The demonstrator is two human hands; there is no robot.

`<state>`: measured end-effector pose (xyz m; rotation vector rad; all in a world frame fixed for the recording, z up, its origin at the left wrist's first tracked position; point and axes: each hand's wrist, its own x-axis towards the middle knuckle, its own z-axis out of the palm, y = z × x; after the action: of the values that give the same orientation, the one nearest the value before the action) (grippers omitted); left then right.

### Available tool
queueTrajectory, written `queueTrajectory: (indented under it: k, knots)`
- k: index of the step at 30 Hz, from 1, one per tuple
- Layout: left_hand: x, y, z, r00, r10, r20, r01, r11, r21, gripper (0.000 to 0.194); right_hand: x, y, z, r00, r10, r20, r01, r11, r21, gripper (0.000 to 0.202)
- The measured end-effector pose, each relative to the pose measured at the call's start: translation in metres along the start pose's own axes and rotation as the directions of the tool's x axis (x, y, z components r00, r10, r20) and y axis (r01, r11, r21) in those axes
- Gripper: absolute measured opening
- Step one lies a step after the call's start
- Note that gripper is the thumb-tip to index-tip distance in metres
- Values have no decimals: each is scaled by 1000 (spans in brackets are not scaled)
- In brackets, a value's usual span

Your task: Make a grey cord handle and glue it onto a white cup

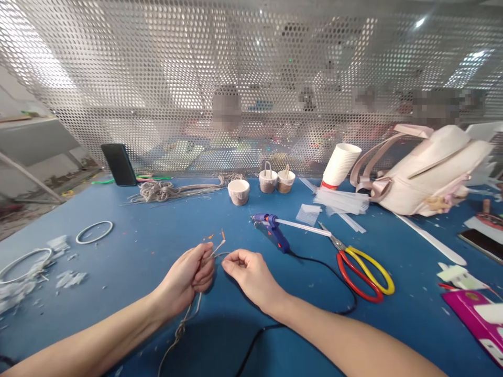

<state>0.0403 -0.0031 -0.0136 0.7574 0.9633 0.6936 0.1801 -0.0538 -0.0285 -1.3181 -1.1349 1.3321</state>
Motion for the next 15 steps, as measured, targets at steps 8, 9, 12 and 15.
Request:
queueTrajectory:
  k: [8,9,12,15]
  knots:
    - [-1,0,1,999,-12,44,14,998,-57,26,2,3,0,1000,7,-7,-7,999,43,23]
    - [-1,0,1,999,-9,49,12,998,-55,25,2,4,-1,1000,14,-12,-14,998,55,24]
    - [-3,1,2,998,2,58,0,999,-39,20,2,4,-2,999,33,-16,-31,996,78,25]
    - [-3,0,3,998,-1,63,3,1000,-25,18,2,5,-3,999,49,-14,-48,995,92,22]
